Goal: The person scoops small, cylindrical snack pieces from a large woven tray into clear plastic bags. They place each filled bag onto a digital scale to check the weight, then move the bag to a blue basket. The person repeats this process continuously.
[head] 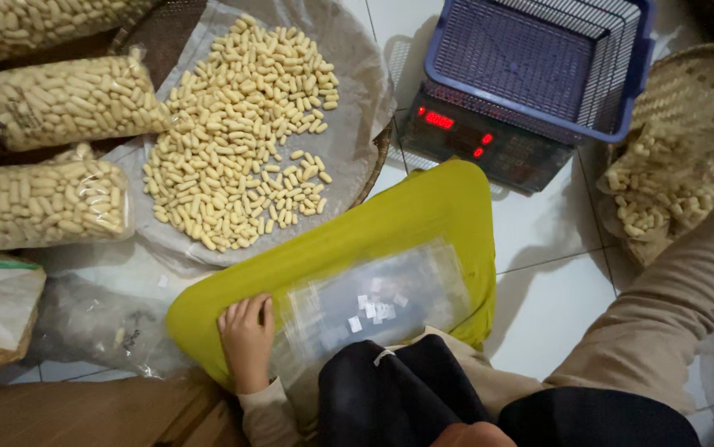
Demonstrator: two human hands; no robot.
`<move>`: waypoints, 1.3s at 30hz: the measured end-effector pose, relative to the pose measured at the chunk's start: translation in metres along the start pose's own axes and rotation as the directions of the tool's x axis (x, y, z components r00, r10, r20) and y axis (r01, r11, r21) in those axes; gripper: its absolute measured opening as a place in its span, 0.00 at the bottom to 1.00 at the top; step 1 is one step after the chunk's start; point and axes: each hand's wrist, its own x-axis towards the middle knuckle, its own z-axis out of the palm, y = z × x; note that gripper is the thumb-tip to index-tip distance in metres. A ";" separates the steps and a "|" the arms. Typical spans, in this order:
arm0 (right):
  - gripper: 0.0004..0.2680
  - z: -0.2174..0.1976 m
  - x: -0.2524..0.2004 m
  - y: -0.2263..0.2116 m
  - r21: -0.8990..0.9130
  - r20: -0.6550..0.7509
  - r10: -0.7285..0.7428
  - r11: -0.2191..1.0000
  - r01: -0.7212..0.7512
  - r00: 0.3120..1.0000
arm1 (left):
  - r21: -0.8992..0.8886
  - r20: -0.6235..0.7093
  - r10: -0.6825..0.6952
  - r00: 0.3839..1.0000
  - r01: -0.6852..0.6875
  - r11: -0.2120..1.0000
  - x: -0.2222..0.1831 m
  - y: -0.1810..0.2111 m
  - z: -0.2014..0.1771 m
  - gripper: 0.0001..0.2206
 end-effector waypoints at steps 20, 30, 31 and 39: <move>0.18 0.024 -0.112 -0.030 -0.273 -0.134 -0.292 0.930 0.248 0.947 | -0.170 -0.007 -0.055 0.998 0.053 0.984 -0.004 0.037 -0.039 0.06; 0.20 0.056 -0.323 -0.130 0.430 0.035 -0.963 0.256 0.866 0.267 | -0.359 -0.089 -0.045 0.995 0.010 0.933 -0.001 0.033 -0.045 0.09; 0.20 0.058 -0.355 -0.141 0.542 0.082 -0.991 0.133 0.830 0.105 | -0.371 -0.120 -0.045 0.992 -0.002 0.929 -0.006 0.033 -0.044 0.08; 0.16 0.057 -0.498 -0.206 0.941 0.276 -0.622 0.019 0.339 -0.732 | -0.819 -0.304 -0.496 0.814 0.042 0.572 -0.012 0.006 -0.040 0.02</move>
